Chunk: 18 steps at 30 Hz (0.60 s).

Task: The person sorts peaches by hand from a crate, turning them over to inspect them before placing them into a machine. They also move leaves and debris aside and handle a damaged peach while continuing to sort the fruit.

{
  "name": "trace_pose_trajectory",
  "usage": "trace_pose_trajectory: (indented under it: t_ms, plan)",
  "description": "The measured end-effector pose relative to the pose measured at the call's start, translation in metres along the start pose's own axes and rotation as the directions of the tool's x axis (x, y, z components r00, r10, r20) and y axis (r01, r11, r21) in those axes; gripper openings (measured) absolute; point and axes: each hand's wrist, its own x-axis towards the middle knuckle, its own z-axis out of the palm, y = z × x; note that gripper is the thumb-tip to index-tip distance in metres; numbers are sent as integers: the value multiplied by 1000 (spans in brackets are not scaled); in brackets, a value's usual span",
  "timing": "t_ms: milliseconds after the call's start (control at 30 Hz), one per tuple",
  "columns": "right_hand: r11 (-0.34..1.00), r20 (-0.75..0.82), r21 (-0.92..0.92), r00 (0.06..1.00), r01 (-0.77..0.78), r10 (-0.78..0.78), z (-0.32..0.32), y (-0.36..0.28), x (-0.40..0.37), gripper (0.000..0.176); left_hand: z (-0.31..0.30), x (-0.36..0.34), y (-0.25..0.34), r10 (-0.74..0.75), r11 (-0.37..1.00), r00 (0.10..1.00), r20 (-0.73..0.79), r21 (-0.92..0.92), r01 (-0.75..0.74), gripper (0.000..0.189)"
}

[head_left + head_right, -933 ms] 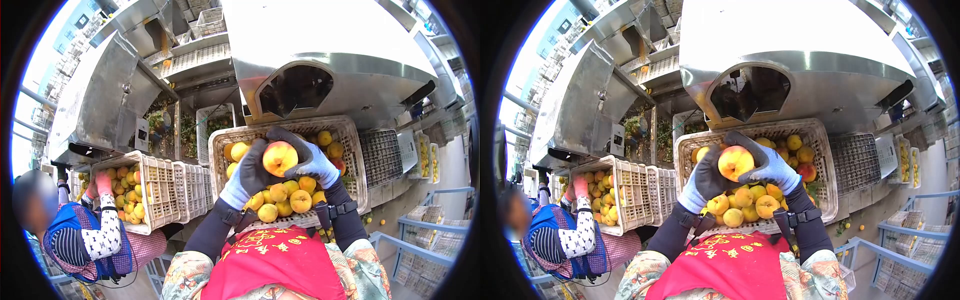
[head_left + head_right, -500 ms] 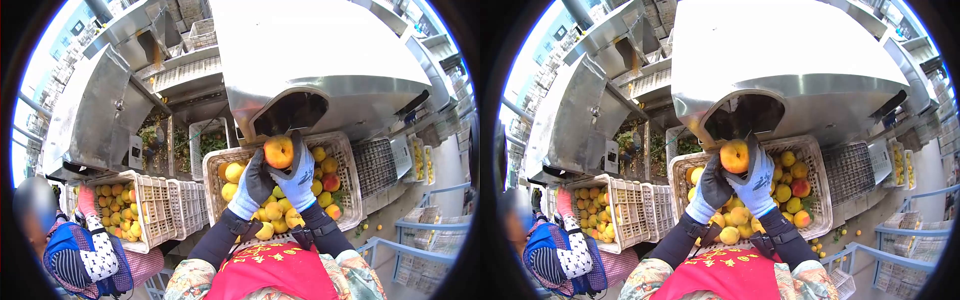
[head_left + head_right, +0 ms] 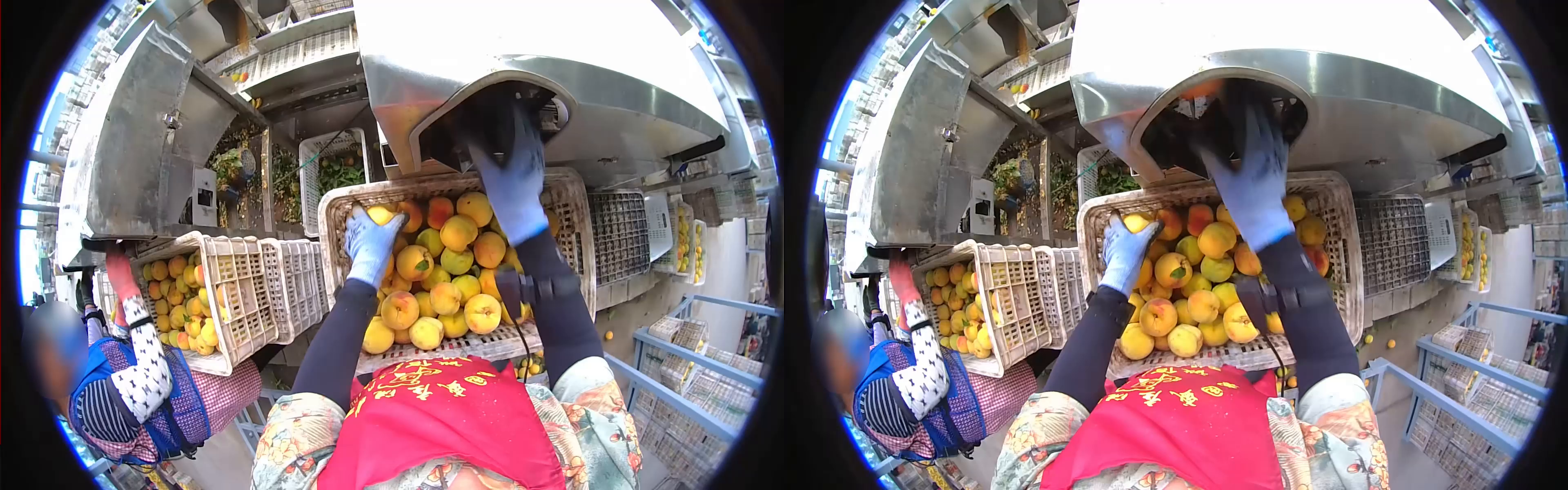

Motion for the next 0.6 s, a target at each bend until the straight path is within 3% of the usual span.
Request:
trace_pose_trajectory:
  t_ms: [33,67,100,167,200,233,267,300,367,400,467,533,600]
  plan:
    - [990,121,111,990,-87,73,-23,-12,-23,82,-3,7,8,-33,996,998,62,79,28,90]
    - [988,370,91,926,-121,79,-32,-16,-44,80,-5,10,13,-71,986,990,118,157,52,89]
    - [987,594,65,801,-146,79,-33,-15,-68,79,-4,11,12,-69,987,991,112,152,51,89]
    - [979,670,-201,725,-34,162,-13,-4,-130,83,1,3,4,-3,1000,1000,31,5,2,89]
    - [979,663,-199,730,-42,166,-9,2,-136,83,0,-2,2,44,973,994,100,-230,-20,83]
    - [986,687,-160,711,-55,151,-5,10,-137,84,0,-7,1,107,890,982,154,-455,-25,78]
    - [991,711,-118,691,-60,127,-3,18,-134,84,3,-15,3,93,662,975,200,-744,89,72]
    - [991,708,-114,695,-65,127,-5,20,-130,84,4,-25,6,98,346,962,255,-915,207,67]
    - [983,720,27,686,-180,106,-15,18,-121,84,-2,-42,15,261,-194,850,458,-838,511,56]
    - [984,712,32,695,-173,99,-25,6,-108,84,-4,-43,16,350,-236,796,494,-776,585,63]
    - [997,632,68,772,29,-66,-52,-21,-86,80,-9,-55,28,453,-255,733,508,-713,653,68]
    - [994,580,100,810,35,-86,-69,-34,-66,81,-9,-61,36,472,-269,723,504,-699,663,70]
    - [988,520,155,848,24,-102,-74,-36,-61,84,-2,-62,31,553,-287,630,545,-585,759,72]
